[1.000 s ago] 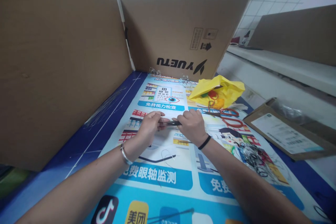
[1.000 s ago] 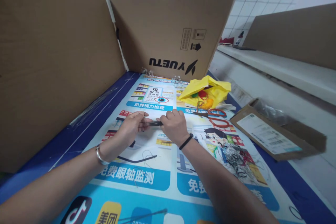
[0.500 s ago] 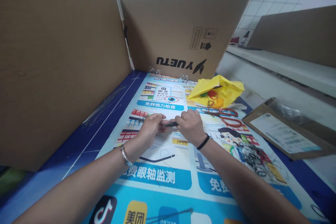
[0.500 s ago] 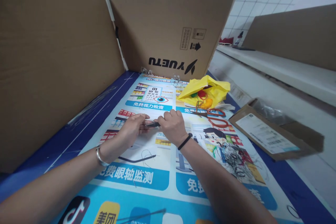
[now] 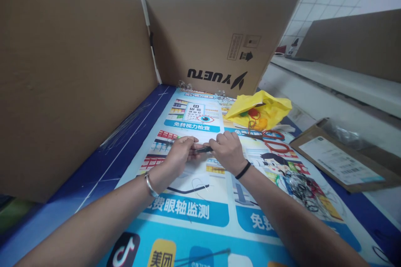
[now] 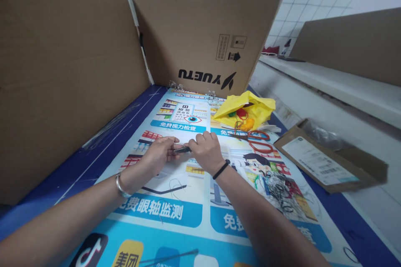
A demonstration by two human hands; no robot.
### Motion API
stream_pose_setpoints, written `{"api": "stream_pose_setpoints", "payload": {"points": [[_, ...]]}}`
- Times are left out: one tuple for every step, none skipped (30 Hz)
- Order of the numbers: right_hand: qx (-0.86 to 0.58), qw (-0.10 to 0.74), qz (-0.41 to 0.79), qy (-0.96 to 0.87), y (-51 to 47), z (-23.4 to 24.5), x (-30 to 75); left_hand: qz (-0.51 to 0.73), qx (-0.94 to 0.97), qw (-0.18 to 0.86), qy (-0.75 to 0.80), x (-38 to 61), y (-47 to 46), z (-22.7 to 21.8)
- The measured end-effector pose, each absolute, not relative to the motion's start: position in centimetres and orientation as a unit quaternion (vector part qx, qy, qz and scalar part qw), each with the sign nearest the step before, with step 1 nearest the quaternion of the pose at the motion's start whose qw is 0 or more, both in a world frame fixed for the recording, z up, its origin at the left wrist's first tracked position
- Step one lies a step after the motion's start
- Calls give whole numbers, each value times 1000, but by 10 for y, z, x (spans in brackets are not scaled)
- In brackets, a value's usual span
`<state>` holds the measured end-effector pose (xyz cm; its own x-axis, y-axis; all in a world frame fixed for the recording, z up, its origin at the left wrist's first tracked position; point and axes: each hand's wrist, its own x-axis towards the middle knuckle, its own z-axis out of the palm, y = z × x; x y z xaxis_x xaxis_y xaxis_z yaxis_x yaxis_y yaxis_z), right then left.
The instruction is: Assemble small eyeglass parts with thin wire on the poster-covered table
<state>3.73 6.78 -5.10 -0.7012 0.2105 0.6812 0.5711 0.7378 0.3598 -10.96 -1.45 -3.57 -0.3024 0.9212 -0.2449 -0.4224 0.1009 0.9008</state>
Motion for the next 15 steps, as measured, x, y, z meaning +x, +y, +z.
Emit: {"api": "stream_pose_setpoints", "payload": {"points": [[-223, 314, -287, -877, 68, -51, 37, 625, 249, 538, 508, -110, -15, -36], [-224, 310, -289, -877, 68, -51, 37, 625, 255, 537, 506, -110, -15, -36], [-225, 308, -290, -878, 67, -50, 37, 624, 260, 534, 507, -111, -15, -36], [-227, 304, -290, -879, 67, -51, 36, 624, 264, 531, 509, -111, -14, -36], [-230, 298, -287, -881, 67, -51, 36, 624, 267, 526, 512, -111, -14, -36], [-234, 291, -281, -884, 67, -51, 36, 624, 271, 520, 516, -112, -14, -35], [-238, 282, -272, -889, 67, -51, 35, 624, 277, 512, 521, -113, -13, -35], [-245, 270, -260, -894, 66, -51, 35, 624, 288, 503, 525, -113, -13, -35], [-253, 254, -245, -901, 66, -51, 35, 623, 303, 493, 526, -114, -12, -35], [-263, 235, -227, -908, 65, -51, 34, 624, 320, 481, 527, -115, -12, -36], [-275, 213, -210, -914, 64, -50, 34, 624, 338, 468, 527, -117, -12, -36], [-288, 189, -193, -919, 62, -49, 33, 623, 358, 453, 527, -118, -11, -37], [-301, 166, -177, -922, 61, -47, 32, 621, 381, 439, 526, -119, -11, -37], [-314, 143, -162, -925, 59, -45, 32, 616, 405, 425, 525, -120, -11, -38], [-326, 122, -148, -926, 58, -43, 31, 609, 429, 411, 525, -121, -11, -38]]}}
